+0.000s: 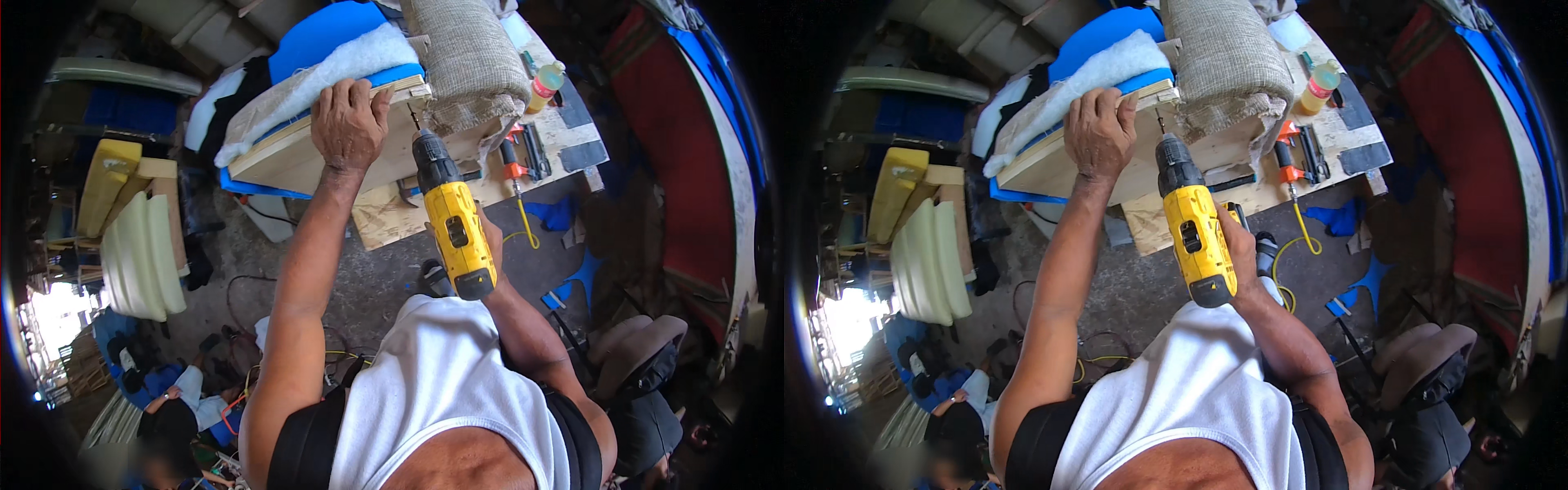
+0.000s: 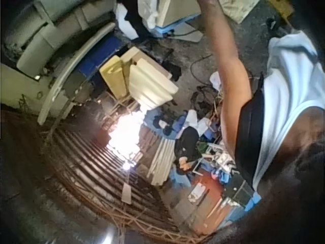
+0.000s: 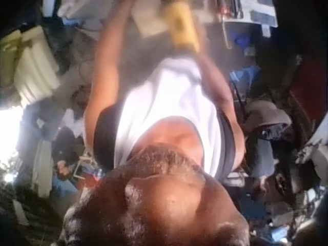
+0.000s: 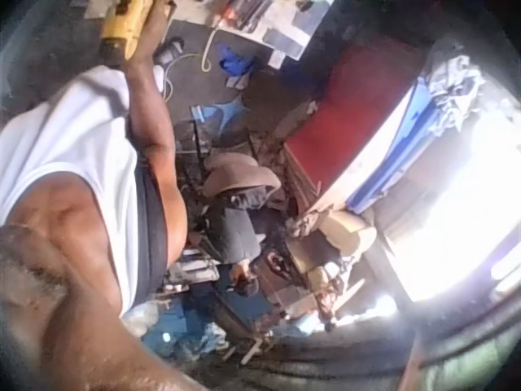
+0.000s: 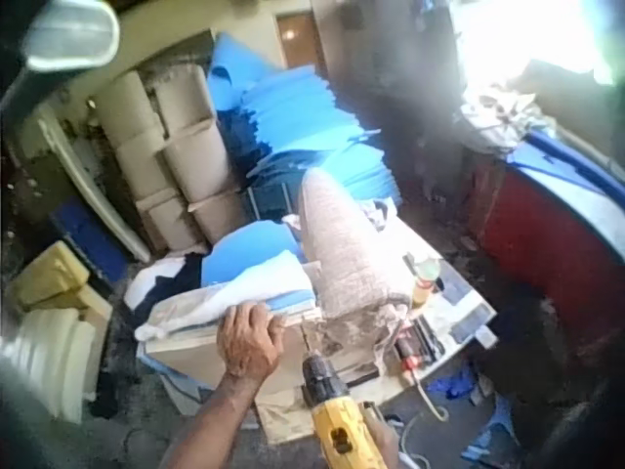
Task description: Applying foam and fabric to a furniture frame using upholstery tools like a stapler, hammer, and drill.
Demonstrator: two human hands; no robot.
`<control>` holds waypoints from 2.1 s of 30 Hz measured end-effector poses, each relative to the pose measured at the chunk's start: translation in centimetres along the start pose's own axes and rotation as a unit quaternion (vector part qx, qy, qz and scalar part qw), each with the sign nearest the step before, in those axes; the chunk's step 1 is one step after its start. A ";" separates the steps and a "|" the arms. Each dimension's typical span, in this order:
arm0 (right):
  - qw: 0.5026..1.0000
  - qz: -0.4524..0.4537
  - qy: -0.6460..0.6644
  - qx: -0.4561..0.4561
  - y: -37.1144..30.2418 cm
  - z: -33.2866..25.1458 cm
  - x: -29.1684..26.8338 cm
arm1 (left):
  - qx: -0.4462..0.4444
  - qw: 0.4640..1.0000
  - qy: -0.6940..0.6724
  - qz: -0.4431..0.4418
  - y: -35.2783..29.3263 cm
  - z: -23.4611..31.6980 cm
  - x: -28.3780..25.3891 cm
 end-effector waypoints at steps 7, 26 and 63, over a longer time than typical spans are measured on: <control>0.960 0.044 0.186 0.203 -1.1 1.6 -0.3 | -0.030 0.999 0.036 -0.010 0.9 0.0 2.2; 0.869 0.054 0.430 0.240 -2.5 3.7 -0.7 | -0.071 0.997 0.000 0.025 0.6 -0.4 2.9; 0.975 0.016 0.101 0.197 1.2 2.3 -0.8 | -0.106 0.994 -0.015 -0.009 0.8 -1.1 2.6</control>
Point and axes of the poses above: each hand's wrist, its own y-axis towards the middle knuckle, its own x-axis out of the palm, z = x × y, the point moved 6 cm from there along y, towards the middle knuckle, and after that the axes turned 14 degrees about y, right-handed, at the moved point
